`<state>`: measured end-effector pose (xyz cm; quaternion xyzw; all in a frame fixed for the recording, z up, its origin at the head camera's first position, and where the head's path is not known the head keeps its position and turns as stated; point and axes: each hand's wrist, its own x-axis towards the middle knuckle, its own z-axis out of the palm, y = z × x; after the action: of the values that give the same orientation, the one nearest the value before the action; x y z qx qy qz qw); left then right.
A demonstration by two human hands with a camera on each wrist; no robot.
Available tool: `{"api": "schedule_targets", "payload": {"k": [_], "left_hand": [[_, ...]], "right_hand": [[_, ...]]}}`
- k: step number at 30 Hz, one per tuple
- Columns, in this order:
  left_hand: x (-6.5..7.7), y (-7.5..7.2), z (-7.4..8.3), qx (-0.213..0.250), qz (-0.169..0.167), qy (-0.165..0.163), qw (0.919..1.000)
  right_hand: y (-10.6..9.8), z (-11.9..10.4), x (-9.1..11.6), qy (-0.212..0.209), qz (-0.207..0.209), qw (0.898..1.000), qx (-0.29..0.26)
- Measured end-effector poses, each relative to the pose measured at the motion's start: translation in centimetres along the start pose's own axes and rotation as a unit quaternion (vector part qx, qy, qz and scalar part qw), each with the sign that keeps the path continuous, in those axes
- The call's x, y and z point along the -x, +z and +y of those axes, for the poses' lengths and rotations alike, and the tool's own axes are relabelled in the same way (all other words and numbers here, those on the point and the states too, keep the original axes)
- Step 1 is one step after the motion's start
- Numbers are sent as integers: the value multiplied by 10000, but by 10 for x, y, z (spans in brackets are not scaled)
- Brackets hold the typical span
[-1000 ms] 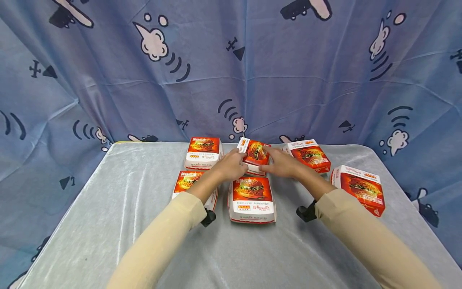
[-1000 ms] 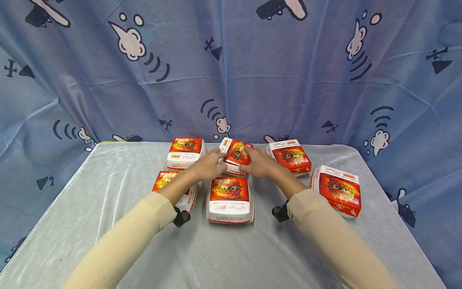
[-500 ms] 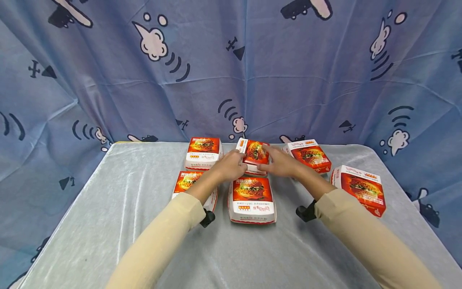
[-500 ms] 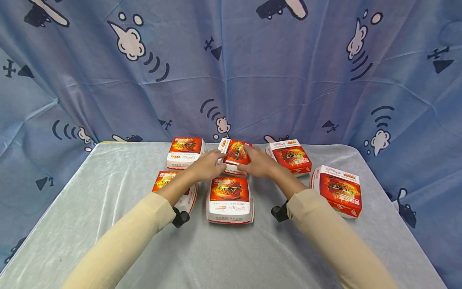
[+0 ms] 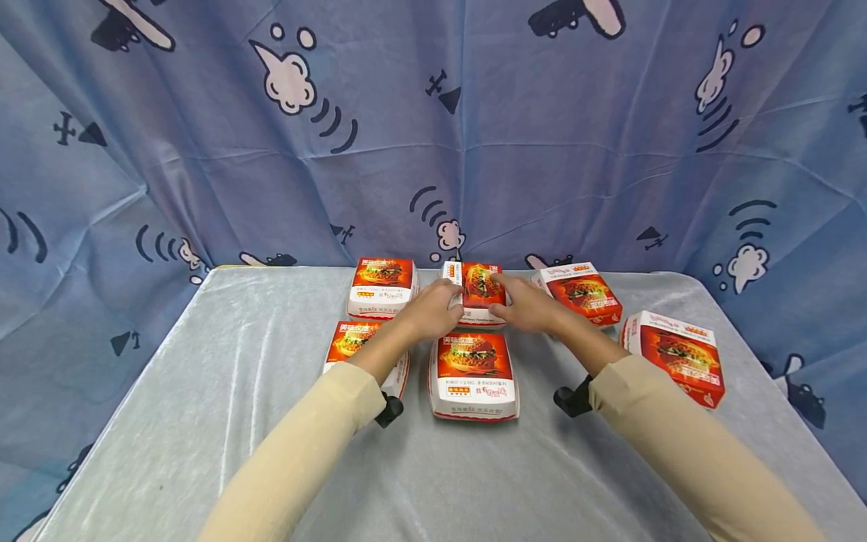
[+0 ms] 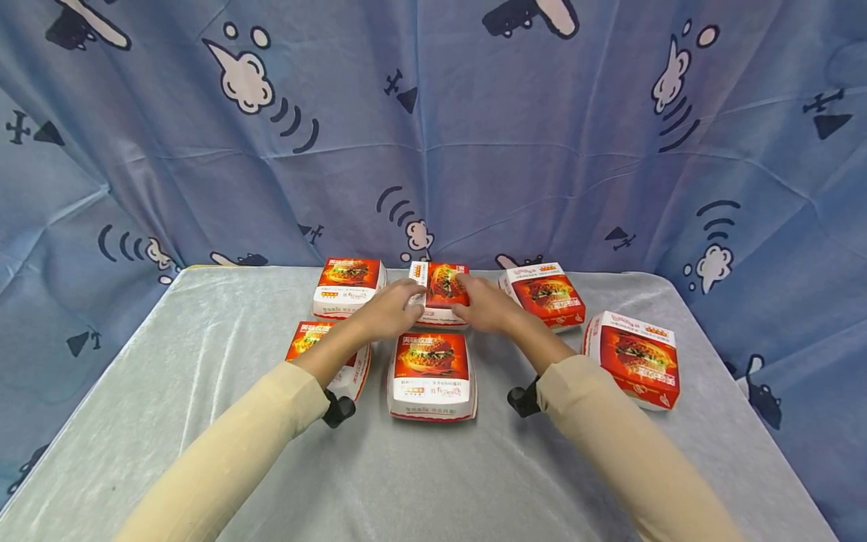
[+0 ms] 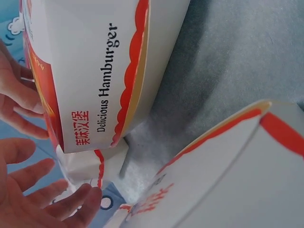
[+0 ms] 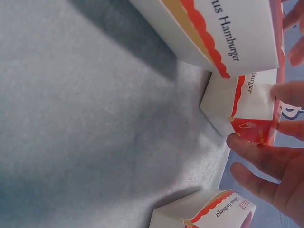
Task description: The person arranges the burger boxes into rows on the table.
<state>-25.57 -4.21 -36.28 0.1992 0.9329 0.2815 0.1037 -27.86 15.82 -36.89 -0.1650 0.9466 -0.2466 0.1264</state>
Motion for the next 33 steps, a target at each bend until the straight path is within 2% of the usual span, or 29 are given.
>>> {"api": "schedule_targets", "payload": {"k": [7, 22, 33], "left_hand": [[1, 0, -1, 83, -107, 44, 9999], [4, 0, 0, 58, -89, 300, 9995], [4, -1, -2, 318, -63, 487, 9983]], "right_hand": [[-1, 0, -1, -205, 30, 9996, 181], [0, -5, 4, -57, 242, 9983, 521], [2, -8, 3, -327, 476, 9979, 280]]}}
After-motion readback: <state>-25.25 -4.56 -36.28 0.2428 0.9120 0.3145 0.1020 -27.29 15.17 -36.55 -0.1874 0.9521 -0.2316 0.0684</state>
